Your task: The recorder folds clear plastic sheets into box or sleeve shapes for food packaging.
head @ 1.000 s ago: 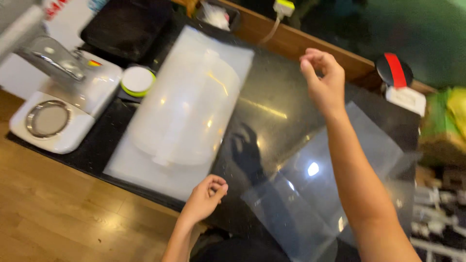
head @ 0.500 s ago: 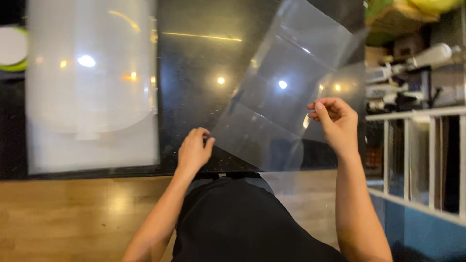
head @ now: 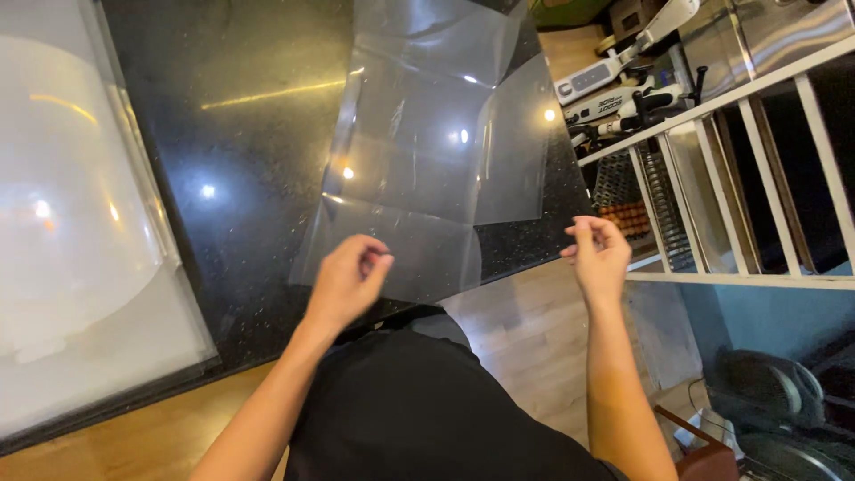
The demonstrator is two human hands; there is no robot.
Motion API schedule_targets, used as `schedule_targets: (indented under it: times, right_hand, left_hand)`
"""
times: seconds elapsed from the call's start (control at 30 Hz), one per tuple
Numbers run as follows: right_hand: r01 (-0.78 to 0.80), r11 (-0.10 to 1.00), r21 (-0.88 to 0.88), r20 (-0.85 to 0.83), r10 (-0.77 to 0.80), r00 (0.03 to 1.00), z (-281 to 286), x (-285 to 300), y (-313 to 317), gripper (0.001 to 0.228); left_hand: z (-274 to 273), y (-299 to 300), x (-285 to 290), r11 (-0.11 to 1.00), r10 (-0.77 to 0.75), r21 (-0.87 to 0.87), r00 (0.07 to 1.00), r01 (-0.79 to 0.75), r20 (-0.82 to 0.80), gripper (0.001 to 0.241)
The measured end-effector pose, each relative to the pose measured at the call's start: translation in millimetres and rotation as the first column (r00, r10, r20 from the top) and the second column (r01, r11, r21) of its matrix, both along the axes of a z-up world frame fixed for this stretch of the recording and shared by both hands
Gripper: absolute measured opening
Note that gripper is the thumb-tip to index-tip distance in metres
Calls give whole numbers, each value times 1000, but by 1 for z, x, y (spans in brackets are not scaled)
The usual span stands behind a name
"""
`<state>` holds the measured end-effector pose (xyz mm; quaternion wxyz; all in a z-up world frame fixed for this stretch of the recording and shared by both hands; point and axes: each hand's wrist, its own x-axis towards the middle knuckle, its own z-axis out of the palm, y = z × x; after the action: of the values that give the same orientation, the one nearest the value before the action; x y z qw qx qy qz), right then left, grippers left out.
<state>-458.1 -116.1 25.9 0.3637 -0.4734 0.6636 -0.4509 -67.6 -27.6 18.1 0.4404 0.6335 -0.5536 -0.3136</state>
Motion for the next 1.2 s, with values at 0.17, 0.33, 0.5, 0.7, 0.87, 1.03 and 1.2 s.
schedule_targets:
  times: [0.17,0.33,0.5,0.7,0.87,1.03,1.2]
  right_hand:
    - [-221,974,-43,83,224,971,-10,8,-14,22]
    - [-301,953,23,180,292,939,-20,18,-38,29]
    - [-424,904,-50,382,410,828,-27,36,-54,36]
    - [-724,639,-259,-668,423,612,77,86,-87,52]
    - [-956,227,-184,-830,486,275,86,110,-159,17]
    - [-962,261,-84,-760,607,231,118,157,-178,16]
    - [-904,417,-98,-630,677,380,137,183,-168,13]
  left_hand:
    - [10,-38,-70,939,-343,7,935,345,-86,22]
    - [14,-82,-139,924,-373,-76,928,374,20,30]
    - [-5,-105,-166,937,-271,-209,960,279,70,39]
    - [-6,-120,-145,982,-97,-162,995,102,38,19]
    - [18,-145,-106,978,-8,-209,1000,10,12,17]
    - [66,-150,-66,989,146,-9,986,-146,80,26]
    - [154,-93,-53,989,147,-74,797,-129,586,66]
